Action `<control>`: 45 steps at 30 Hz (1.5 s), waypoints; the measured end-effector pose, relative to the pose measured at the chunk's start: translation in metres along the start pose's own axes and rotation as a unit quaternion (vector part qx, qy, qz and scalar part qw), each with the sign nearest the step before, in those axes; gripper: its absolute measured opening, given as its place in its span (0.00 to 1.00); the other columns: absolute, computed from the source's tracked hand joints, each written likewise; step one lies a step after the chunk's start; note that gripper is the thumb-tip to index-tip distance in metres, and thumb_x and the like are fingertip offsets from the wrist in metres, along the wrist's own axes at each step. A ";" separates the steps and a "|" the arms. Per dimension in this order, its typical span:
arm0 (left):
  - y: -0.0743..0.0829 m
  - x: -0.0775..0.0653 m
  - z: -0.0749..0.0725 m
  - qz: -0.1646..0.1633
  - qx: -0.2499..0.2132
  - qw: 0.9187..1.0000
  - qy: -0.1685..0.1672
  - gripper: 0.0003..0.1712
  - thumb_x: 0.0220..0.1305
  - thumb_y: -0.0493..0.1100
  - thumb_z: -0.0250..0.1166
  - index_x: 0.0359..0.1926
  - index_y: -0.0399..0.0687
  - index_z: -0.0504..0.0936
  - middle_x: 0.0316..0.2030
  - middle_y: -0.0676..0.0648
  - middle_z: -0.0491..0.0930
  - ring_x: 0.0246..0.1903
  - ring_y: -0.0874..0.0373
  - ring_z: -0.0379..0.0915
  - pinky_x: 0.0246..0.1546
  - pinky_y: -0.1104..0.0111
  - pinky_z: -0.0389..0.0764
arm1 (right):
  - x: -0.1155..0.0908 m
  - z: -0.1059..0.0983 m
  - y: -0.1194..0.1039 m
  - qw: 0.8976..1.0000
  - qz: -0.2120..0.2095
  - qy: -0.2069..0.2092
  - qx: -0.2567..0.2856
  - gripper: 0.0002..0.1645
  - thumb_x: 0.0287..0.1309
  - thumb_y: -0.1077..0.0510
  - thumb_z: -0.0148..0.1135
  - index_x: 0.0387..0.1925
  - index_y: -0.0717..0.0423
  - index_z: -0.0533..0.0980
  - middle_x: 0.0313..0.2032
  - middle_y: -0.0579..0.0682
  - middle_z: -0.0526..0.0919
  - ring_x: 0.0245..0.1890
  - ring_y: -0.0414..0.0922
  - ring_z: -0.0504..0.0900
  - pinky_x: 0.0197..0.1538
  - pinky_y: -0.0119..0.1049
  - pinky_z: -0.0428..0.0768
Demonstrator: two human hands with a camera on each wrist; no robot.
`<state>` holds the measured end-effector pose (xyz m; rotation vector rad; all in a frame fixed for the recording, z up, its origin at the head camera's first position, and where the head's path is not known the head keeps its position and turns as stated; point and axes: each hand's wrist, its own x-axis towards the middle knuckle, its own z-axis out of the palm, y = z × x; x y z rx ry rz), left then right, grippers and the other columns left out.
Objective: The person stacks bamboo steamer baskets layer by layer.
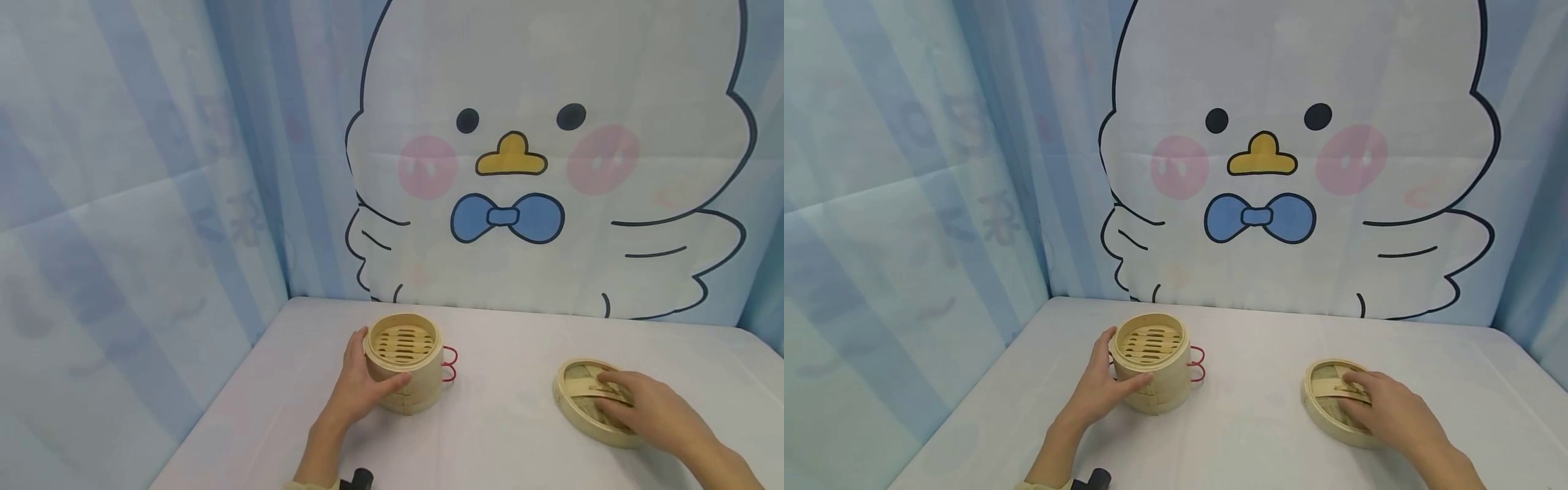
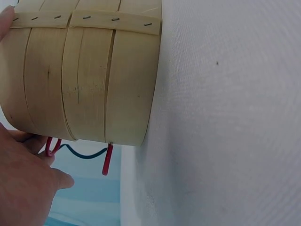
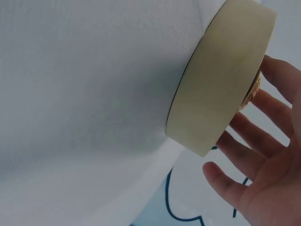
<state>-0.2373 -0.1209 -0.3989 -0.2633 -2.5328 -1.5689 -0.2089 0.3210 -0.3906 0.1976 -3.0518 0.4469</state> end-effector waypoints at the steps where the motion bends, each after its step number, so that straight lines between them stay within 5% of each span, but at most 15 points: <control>1: 0.000 0.000 0.000 -0.001 0.001 1.000 0.000 0.69 0.49 0.59 0.80 0.77 0.37 0.46 0.74 0.35 0.51 0.74 0.39 0.47 0.69 0.39 0.54 | 0.000 0.000 0.001 1.000 0.000 0.000 0.001 0.34 0.59 0.43 0.71 0.55 0.67 0.78 0.55 0.75 0.76 0.55 0.76 0.71 0.52 0.70 0.72; 13: 0.000 0.000 0.000 -0.001 0.001 1.000 0.001 0.68 0.48 0.59 0.80 0.77 0.38 0.47 0.74 0.36 0.53 0.74 0.39 0.48 0.69 0.40 0.55 | -0.001 0.001 0.008 0.998 0.001 0.043 0.044 0.24 0.59 0.48 0.72 0.48 0.62 0.83 0.53 0.73 0.78 0.54 0.76 0.73 0.49 0.69 0.74; 45: 0.000 -0.001 0.000 0.001 0.005 1.000 0.002 0.68 0.50 0.58 0.79 0.77 0.36 0.47 0.74 0.34 0.52 0.74 0.38 0.48 0.69 0.39 0.55 | 0.000 0.008 0.003 0.991 0.060 0.080 0.087 0.22 0.54 0.45 0.76 0.39 0.60 0.85 0.50 0.71 0.80 0.53 0.74 0.73 0.52 0.69 0.72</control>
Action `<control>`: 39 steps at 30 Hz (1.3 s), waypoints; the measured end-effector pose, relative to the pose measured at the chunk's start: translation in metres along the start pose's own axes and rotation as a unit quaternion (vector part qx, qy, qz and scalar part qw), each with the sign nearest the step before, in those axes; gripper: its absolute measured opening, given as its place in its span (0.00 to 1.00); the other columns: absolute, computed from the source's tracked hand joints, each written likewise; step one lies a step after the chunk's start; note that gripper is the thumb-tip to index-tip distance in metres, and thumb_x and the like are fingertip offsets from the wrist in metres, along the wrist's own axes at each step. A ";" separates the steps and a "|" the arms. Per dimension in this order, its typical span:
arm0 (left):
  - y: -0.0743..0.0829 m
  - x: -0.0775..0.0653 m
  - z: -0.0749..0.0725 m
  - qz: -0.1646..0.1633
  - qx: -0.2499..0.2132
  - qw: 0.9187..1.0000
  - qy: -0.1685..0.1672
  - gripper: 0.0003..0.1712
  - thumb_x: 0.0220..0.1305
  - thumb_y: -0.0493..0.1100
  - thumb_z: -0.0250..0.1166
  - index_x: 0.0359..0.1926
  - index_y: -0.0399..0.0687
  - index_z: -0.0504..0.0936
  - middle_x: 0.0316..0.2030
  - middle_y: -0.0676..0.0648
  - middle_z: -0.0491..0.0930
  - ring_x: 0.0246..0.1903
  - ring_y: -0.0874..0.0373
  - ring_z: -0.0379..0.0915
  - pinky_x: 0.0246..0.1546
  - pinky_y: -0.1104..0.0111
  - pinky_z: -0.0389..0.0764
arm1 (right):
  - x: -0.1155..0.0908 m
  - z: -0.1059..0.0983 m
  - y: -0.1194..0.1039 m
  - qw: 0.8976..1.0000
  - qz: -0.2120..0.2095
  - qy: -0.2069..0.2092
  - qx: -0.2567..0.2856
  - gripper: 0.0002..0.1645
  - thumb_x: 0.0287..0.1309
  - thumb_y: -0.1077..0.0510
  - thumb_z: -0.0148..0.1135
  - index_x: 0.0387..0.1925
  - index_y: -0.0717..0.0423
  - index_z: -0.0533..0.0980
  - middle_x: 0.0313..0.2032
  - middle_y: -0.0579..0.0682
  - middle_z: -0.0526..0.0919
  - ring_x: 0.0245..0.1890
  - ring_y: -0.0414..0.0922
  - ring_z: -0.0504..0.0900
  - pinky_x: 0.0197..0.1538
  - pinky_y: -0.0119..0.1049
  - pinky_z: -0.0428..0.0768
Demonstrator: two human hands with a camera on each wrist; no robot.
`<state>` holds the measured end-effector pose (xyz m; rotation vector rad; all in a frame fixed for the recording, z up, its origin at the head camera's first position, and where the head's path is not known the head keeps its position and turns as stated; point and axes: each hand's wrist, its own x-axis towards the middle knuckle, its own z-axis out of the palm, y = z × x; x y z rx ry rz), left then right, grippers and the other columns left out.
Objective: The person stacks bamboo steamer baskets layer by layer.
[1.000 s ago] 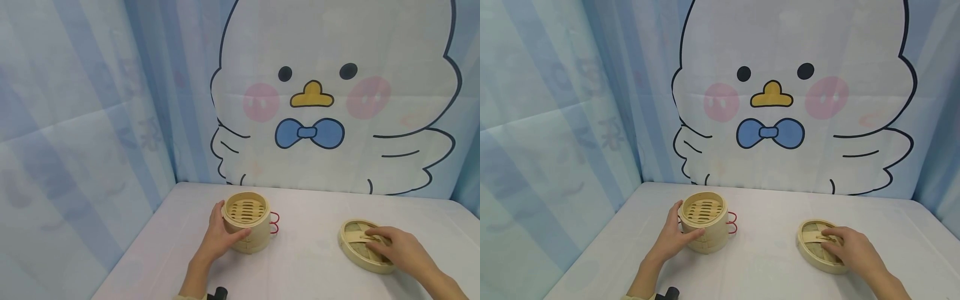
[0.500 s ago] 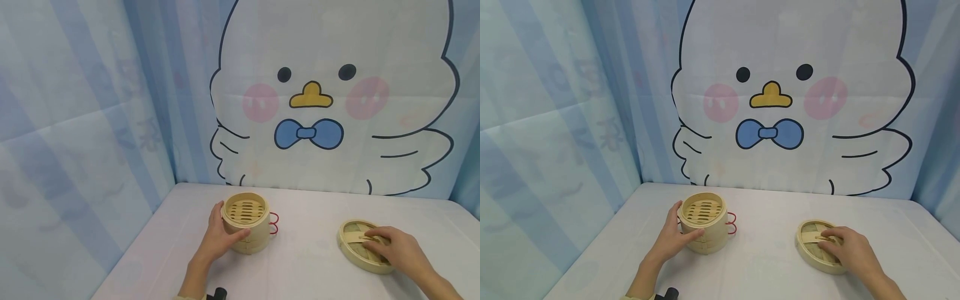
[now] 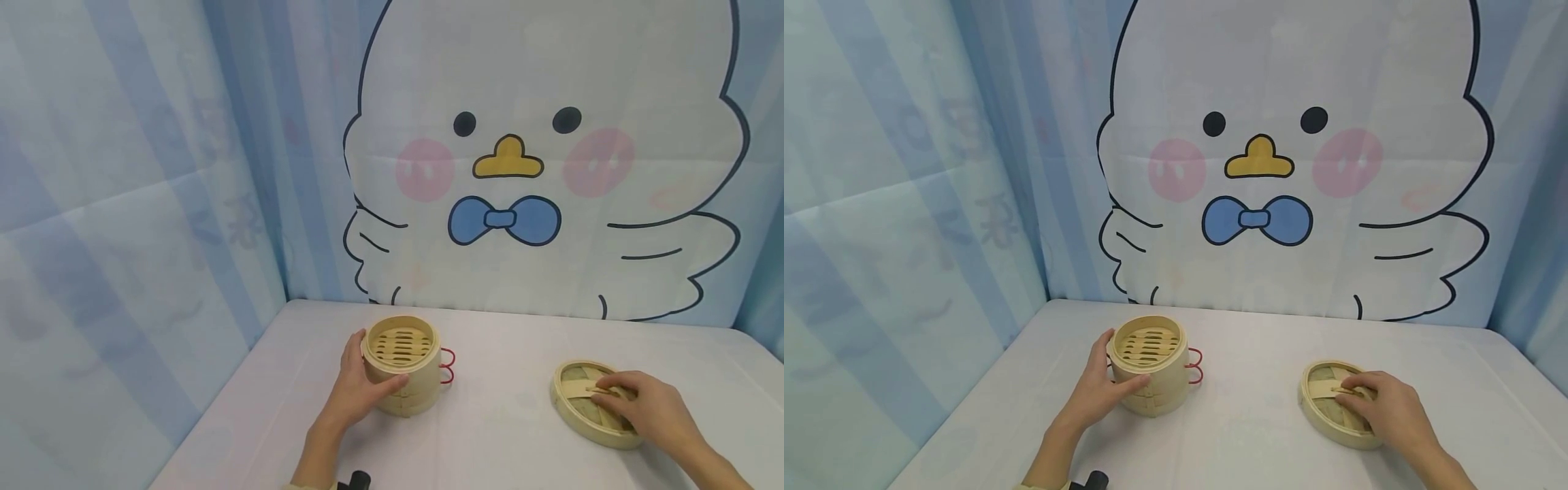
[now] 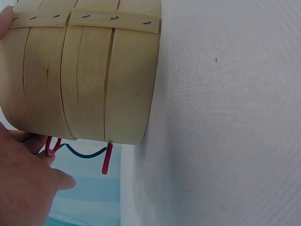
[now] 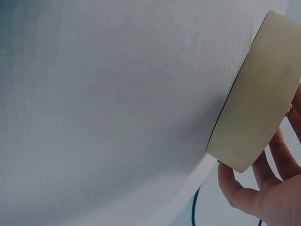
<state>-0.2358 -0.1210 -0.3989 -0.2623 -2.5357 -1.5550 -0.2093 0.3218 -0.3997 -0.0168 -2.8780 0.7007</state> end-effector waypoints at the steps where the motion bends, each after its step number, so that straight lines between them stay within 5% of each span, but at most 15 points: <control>1: -0.001 0.000 0.000 0.000 0.000 1.000 0.000 0.68 0.50 0.58 0.79 0.77 0.36 0.47 0.74 0.35 0.52 0.74 0.38 0.47 0.69 0.39 0.55 | 0.000 0.000 0.000 1.000 0.004 -0.004 0.000 0.23 0.54 0.45 0.76 0.39 0.60 0.85 0.50 0.71 0.80 0.53 0.74 0.73 0.52 0.69 0.72; 11: -0.002 0.001 0.001 -0.009 0.001 1.000 -0.001 0.69 0.49 0.60 0.79 0.77 0.37 0.46 0.75 0.35 0.51 0.74 0.38 0.46 0.69 0.39 0.54 | 0.002 -0.001 -0.004 1.000 0.016 -0.009 -0.004 0.23 0.55 0.46 0.76 0.41 0.63 0.84 0.51 0.74 0.78 0.53 0.75 0.72 0.53 0.70 0.71; 39: -0.002 0.001 0.000 -0.008 0.000 1.000 -0.002 0.69 0.49 0.60 0.79 0.78 0.38 0.46 0.75 0.35 0.51 0.74 0.38 0.47 0.69 0.39 0.54 | 0.006 -0.012 -0.034 0.994 -0.036 0.104 0.027 0.18 0.60 0.50 0.73 0.42 0.61 0.85 0.52 0.71 0.80 0.55 0.73 0.72 0.52 0.69 0.70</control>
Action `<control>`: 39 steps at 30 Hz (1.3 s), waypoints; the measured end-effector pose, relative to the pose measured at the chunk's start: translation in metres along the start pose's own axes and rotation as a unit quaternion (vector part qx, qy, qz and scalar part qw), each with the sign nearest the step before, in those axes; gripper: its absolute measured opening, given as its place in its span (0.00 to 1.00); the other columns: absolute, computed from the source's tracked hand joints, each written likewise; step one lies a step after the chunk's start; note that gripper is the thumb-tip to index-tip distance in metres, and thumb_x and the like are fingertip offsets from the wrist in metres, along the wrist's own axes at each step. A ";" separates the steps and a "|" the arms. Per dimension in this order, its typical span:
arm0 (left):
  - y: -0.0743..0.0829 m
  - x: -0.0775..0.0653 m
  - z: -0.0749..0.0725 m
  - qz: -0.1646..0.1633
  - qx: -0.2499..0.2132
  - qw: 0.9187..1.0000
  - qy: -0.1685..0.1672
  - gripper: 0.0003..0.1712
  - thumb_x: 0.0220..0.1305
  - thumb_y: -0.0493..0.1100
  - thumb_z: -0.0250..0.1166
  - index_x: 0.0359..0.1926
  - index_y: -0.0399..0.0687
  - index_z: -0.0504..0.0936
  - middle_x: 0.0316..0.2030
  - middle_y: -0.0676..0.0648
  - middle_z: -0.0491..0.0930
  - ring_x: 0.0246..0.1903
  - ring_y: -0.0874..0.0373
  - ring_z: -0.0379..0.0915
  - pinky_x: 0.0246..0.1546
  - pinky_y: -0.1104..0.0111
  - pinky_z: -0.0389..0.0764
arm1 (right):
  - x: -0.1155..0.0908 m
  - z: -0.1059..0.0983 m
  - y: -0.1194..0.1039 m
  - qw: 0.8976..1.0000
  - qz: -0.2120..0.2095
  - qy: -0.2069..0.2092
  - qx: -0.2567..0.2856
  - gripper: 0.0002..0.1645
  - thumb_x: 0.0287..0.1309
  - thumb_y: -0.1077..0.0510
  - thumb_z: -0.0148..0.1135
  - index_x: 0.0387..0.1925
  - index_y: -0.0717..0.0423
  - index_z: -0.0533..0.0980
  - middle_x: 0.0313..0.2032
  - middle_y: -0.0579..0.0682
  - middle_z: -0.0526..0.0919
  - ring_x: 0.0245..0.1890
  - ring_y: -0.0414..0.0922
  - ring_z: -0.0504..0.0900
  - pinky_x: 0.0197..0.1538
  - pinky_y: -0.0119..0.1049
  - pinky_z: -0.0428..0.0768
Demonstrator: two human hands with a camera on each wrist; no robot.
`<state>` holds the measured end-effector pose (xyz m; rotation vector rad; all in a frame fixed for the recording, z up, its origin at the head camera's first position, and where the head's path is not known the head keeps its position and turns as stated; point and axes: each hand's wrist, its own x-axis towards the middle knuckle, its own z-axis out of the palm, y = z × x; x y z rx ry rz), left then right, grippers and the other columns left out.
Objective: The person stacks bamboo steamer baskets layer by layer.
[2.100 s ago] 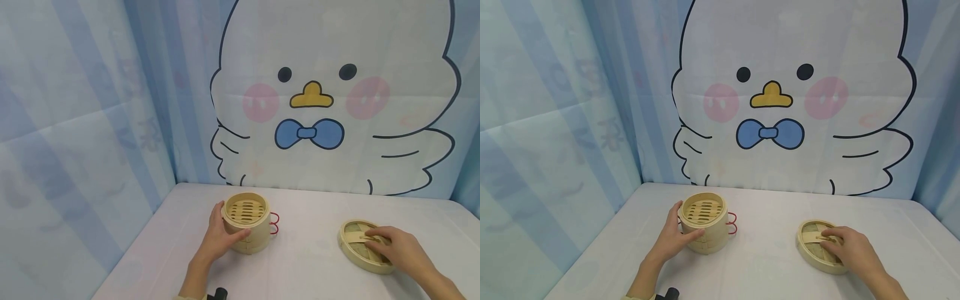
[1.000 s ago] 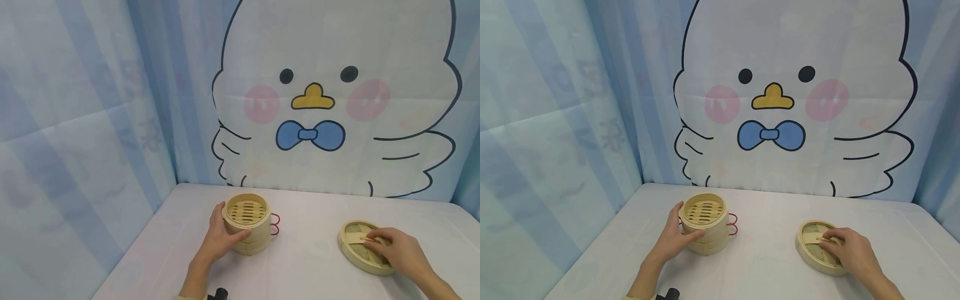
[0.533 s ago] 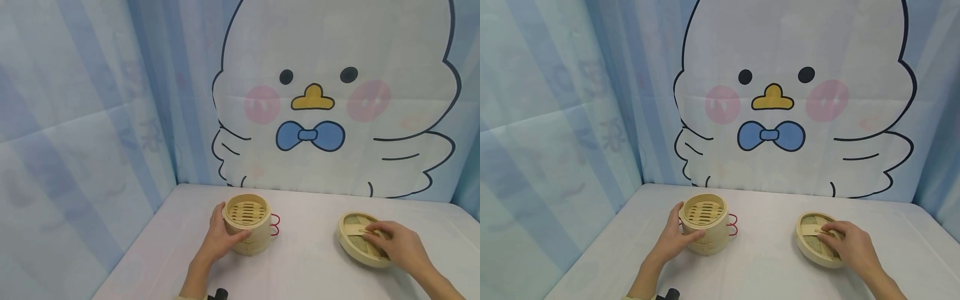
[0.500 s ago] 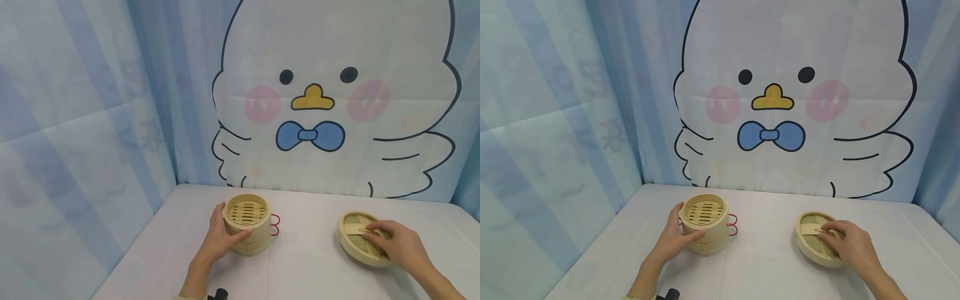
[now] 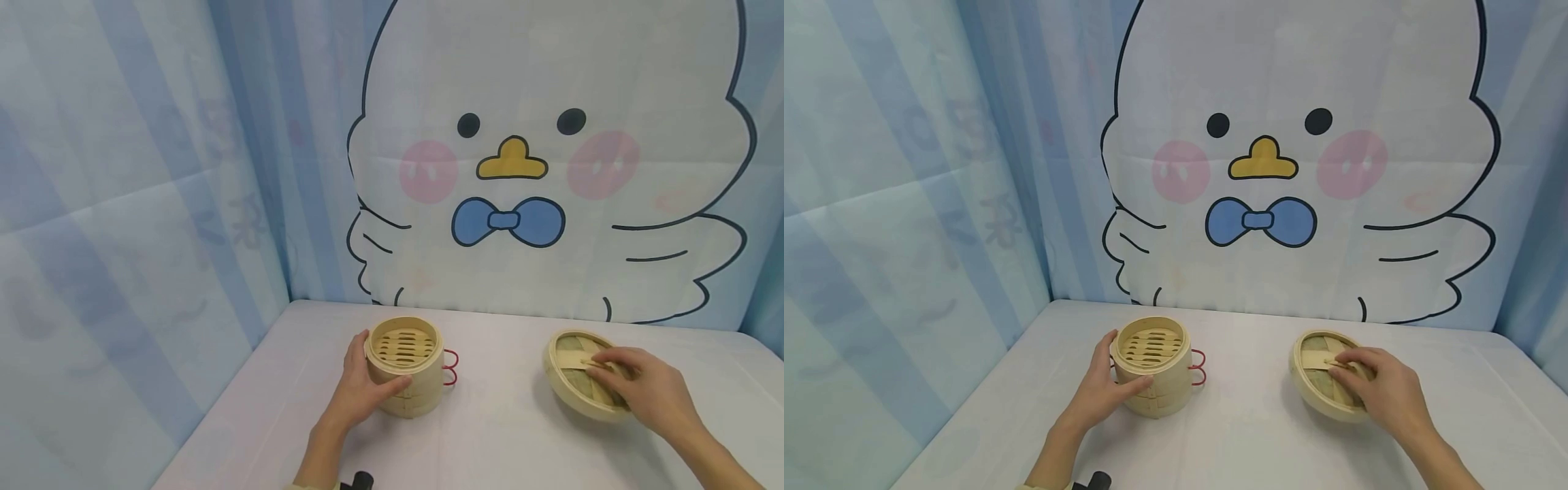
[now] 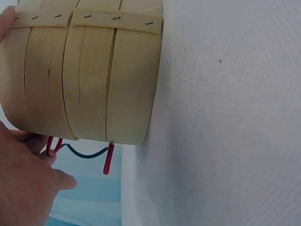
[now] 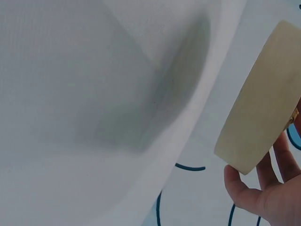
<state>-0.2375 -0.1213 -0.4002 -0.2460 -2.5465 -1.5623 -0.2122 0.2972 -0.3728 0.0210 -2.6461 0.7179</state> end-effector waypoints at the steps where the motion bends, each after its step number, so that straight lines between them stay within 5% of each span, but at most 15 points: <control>1: 0.000 0.000 0.000 0.001 -0.001 1.000 0.000 0.69 0.49 0.60 0.80 0.77 0.38 0.46 0.74 0.35 0.51 0.74 0.38 0.47 0.69 0.39 0.54 | 0.000 0.000 -0.002 1.000 0.000 0.003 0.003 0.17 0.60 0.50 0.73 0.42 0.61 0.85 0.52 0.71 0.80 0.55 0.73 0.72 0.52 0.69 0.70; 31: 0.001 0.000 0.000 -0.001 -0.002 1.000 -0.002 0.68 0.49 0.60 0.79 0.77 0.38 0.47 0.74 0.36 0.52 0.74 0.39 0.48 0.69 0.39 0.55 | 0.005 0.014 -0.048 0.993 0.008 0.042 0.114 0.17 0.61 0.56 0.72 0.48 0.62 0.83 0.54 0.65 0.81 0.60 0.66 0.72 0.56 0.63 0.74; 33: 0.001 0.000 0.000 -0.001 -0.003 1.000 -0.002 0.68 0.49 0.60 0.79 0.77 0.38 0.47 0.74 0.36 0.52 0.74 0.39 0.48 0.69 0.39 0.55 | 0.005 0.016 -0.051 0.992 0.002 0.044 0.120 0.18 0.61 0.55 0.72 0.48 0.61 0.83 0.54 0.63 0.81 0.61 0.65 0.72 0.56 0.57 0.76; 37: 0.001 -0.001 0.000 -0.002 -0.003 1.000 -0.001 0.68 0.49 0.60 0.79 0.78 0.38 0.47 0.74 0.35 0.51 0.74 0.38 0.47 0.69 0.39 0.54 | 0.008 0.019 -0.058 0.989 -0.017 0.063 0.135 0.16 0.60 0.56 0.73 0.47 0.60 0.84 0.53 0.60 0.83 0.59 0.61 0.75 0.53 0.24 0.77; 39: 0.001 -0.001 0.000 -0.003 -0.004 1.000 -0.002 0.68 0.49 0.60 0.79 0.78 0.39 0.46 0.75 0.35 0.51 0.74 0.38 0.47 0.69 0.39 0.54 | 0.009 0.020 -0.062 0.987 -0.022 0.067 0.148 0.16 0.59 0.56 0.74 0.47 0.61 0.84 0.52 0.59 0.83 0.59 0.60 0.74 0.54 0.25 0.77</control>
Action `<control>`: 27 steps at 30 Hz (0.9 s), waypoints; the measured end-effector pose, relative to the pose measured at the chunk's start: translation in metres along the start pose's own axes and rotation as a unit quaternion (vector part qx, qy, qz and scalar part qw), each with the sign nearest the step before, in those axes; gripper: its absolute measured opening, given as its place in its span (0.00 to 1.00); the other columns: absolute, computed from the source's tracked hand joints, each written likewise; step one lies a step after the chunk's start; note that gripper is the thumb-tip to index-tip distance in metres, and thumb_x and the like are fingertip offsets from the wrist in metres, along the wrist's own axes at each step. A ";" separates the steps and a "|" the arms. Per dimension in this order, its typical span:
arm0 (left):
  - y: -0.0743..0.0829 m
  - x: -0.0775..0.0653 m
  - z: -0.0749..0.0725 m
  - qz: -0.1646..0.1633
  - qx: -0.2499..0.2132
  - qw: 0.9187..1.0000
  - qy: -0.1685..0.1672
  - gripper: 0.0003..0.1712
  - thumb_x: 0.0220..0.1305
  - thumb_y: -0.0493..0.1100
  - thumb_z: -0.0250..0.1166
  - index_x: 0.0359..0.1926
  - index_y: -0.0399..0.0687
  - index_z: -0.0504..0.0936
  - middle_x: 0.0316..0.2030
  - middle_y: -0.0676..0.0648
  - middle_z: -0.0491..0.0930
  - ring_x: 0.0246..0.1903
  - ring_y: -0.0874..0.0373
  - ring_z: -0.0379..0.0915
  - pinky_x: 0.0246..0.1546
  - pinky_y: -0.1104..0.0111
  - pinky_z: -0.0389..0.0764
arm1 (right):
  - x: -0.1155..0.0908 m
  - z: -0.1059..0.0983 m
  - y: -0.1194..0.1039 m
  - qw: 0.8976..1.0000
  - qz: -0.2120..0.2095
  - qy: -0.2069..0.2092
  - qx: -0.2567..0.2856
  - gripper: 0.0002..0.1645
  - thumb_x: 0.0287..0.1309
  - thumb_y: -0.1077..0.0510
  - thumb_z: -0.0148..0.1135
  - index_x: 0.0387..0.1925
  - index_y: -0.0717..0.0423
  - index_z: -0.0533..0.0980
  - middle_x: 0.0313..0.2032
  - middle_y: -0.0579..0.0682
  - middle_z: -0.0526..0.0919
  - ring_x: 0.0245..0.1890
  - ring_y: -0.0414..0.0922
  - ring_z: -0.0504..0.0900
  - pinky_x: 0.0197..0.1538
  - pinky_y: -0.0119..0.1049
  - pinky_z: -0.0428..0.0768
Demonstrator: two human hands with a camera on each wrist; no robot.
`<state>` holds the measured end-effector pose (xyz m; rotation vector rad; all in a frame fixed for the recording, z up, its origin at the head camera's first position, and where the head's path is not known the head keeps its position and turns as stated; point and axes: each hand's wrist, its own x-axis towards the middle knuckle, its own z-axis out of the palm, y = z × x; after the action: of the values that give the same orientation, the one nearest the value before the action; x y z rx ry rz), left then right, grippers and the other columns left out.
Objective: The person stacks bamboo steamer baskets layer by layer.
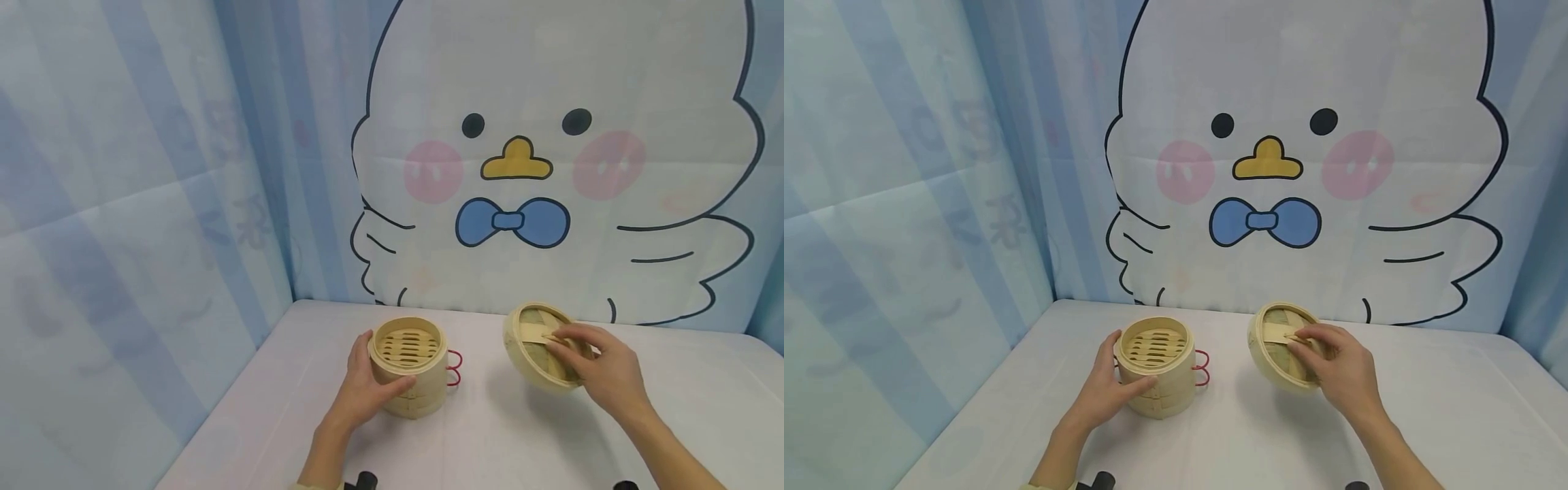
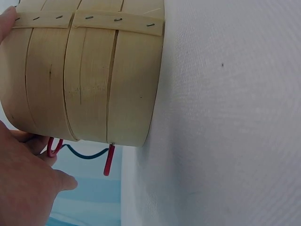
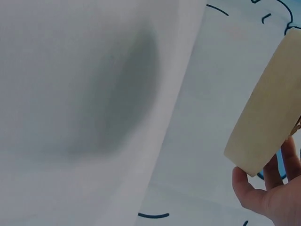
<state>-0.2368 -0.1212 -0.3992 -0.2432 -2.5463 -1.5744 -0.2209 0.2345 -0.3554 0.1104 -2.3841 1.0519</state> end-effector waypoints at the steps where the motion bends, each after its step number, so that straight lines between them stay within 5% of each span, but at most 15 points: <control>1: 0.000 0.000 0.000 0.000 0.001 1.000 -0.001 0.68 0.50 0.60 0.79 0.78 0.39 0.46 0.75 0.35 0.51 0.74 0.38 0.47 0.69 0.40 0.54 | 0.000 0.001 -0.002 1.000 -0.002 0.001 0.004 0.16 0.59 0.57 0.74 0.46 0.61 0.84 0.52 0.59 0.83 0.59 0.59 0.75 0.53 0.20 0.75; 7: 0.000 0.000 0.000 0.002 -0.001 1.000 -0.003 0.68 0.50 0.61 0.79 0.78 0.38 0.47 0.74 0.36 0.51 0.74 0.39 0.47 0.69 0.40 0.54 | 0.003 0.010 -0.012 1.000 -0.008 0.004 0.012 0.15 0.60 0.56 0.74 0.46 0.59 0.84 0.52 0.57 0.82 0.56 0.54 0.76 0.54 0.29 0.79; 11: 0.001 0.000 -0.001 0.005 -0.003 1.000 -0.003 0.68 0.49 0.61 0.79 0.77 0.38 0.47 0.74 0.35 0.52 0.74 0.39 0.48 0.69 0.40 0.55 | 0.006 0.014 -0.020 0.999 -0.018 0.003 0.035 0.16 0.60 0.57 0.73 0.47 0.61 0.83 0.53 0.60 0.81 0.58 0.58 0.75 0.57 0.56 0.76; 13: 0.001 0.000 -0.001 0.004 -0.003 1.000 -0.002 0.68 0.49 0.61 0.79 0.77 0.38 0.47 0.74 0.36 0.52 0.74 0.39 0.48 0.69 0.40 0.55 | 0.008 0.016 -0.024 0.999 -0.023 0.001 0.045 0.16 0.60 0.58 0.73 0.47 0.62 0.83 0.54 0.62 0.80 0.59 0.60 0.75 0.57 0.60 0.75; 27: -0.001 0.001 -0.001 0.002 0.003 1.000 0.000 0.68 0.49 0.60 0.79 0.77 0.38 0.48 0.73 0.36 0.53 0.73 0.39 0.49 0.69 0.40 0.55 | 0.015 0.033 -0.053 0.996 -0.028 -0.002 0.082 0.15 0.60 0.60 0.72 0.47 0.62 0.83 0.53 0.59 0.81 0.60 0.57 0.74 0.60 0.57 0.74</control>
<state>-0.2382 -0.1222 -0.3994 -0.2481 -2.5493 -1.5648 -0.2333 0.1762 -0.3315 0.2378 -2.2819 1.2200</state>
